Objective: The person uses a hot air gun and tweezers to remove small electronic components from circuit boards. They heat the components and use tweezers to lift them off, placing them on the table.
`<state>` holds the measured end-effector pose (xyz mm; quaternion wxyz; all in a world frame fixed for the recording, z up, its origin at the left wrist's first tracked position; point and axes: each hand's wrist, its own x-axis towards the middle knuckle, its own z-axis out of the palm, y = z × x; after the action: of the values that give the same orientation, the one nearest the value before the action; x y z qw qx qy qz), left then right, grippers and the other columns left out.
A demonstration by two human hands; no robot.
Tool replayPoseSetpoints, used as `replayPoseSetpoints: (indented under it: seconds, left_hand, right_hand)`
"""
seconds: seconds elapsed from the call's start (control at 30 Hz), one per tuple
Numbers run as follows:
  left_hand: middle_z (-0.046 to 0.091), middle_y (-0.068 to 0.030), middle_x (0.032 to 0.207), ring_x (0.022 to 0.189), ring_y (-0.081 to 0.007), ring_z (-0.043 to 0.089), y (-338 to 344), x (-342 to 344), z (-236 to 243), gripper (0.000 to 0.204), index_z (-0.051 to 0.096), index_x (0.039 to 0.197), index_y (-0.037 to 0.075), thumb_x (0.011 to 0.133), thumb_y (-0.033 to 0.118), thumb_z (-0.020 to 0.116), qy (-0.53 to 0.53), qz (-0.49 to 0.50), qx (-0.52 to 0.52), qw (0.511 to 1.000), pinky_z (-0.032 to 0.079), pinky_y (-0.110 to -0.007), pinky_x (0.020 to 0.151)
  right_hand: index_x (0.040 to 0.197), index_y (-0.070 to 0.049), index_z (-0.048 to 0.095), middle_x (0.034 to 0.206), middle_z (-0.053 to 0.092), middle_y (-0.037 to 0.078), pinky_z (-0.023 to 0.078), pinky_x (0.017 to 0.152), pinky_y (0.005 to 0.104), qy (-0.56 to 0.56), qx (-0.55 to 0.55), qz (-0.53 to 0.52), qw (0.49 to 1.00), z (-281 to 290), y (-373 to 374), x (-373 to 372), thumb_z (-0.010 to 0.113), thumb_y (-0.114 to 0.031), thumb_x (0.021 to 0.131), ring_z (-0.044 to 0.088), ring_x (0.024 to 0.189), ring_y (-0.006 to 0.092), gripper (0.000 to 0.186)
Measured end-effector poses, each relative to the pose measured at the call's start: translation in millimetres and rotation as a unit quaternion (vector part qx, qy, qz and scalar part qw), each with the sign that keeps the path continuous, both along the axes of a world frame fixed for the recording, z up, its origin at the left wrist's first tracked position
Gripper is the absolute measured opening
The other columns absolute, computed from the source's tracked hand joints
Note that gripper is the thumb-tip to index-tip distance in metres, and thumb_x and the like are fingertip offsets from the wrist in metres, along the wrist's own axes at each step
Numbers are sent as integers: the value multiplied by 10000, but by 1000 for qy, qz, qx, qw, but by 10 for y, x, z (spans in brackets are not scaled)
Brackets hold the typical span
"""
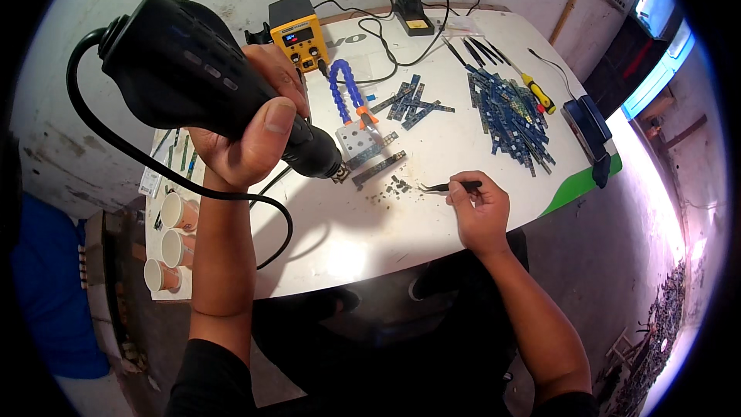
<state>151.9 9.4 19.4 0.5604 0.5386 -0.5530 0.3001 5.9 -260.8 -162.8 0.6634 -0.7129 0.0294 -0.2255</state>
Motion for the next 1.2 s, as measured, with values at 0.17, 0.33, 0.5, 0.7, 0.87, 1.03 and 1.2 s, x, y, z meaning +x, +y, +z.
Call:
replayPoseSetpoints:
  seconds: [0.17,0.33,0.5,0.7,0.87,1.03,1.2]
  left_hand:
    - [640,-104,768,678,-179,584,43,-32,75,144,617,912,8,870,133,674,-4,23,44,999,497,-309,632]
    - [638,-98,757,685,-177,579,21,-93,66,199,623,865,10,876,194,698,64,-4,7,998,476,-305,633]
    - [635,-98,754,688,-180,583,63,-13,68,204,619,862,7,877,194,698,26,16,25,999,478,-308,633]
    - [633,-100,756,690,-175,585,39,-13,50,160,609,854,4,883,146,675,41,24,-4,999,494,-307,639]
    - [630,-98,755,678,-173,588,10,-14,45,160,600,840,9,887,139,679,35,20,-19,999,496,-299,628]
    - [630,-95,752,673,-168,593,37,21,36,171,602,832,11,887,149,688,15,34,-9,999,500,-297,626]
    - [632,-92,755,674,-160,599,52,11,47,164,609,823,13,885,143,689,16,33,-3,999,509,-295,632]
  right_hand:
    - [1087,38,647,880,647,44,488,704,239,2,-2,-3,1000,-8,-13,-13,639,-5,1008,625,762,103,90]
    - [1086,37,647,880,648,43,486,704,235,1,-2,1,1000,-13,-6,-2,637,-4,1008,625,763,101,89]
    - [1047,48,666,861,669,38,514,735,233,-4,-1,-7,1000,13,4,-6,666,-23,997,640,767,84,87]
    - [1043,48,666,856,666,35,510,731,233,-2,-14,-8,1000,34,10,-8,660,-17,999,634,761,83,79]
    - [1080,36,649,870,642,36,483,706,230,-1,-11,-1,1000,-1,1,-6,644,-25,1012,620,762,93,92]
    - [1088,36,647,871,646,38,484,707,230,1,-8,-1,1000,-18,-11,-7,646,-27,1012,622,763,93,99]
    - [1086,36,650,871,645,37,484,703,229,-1,-11,0,1000,0,2,-6,645,-23,1011,623,758,93,96]
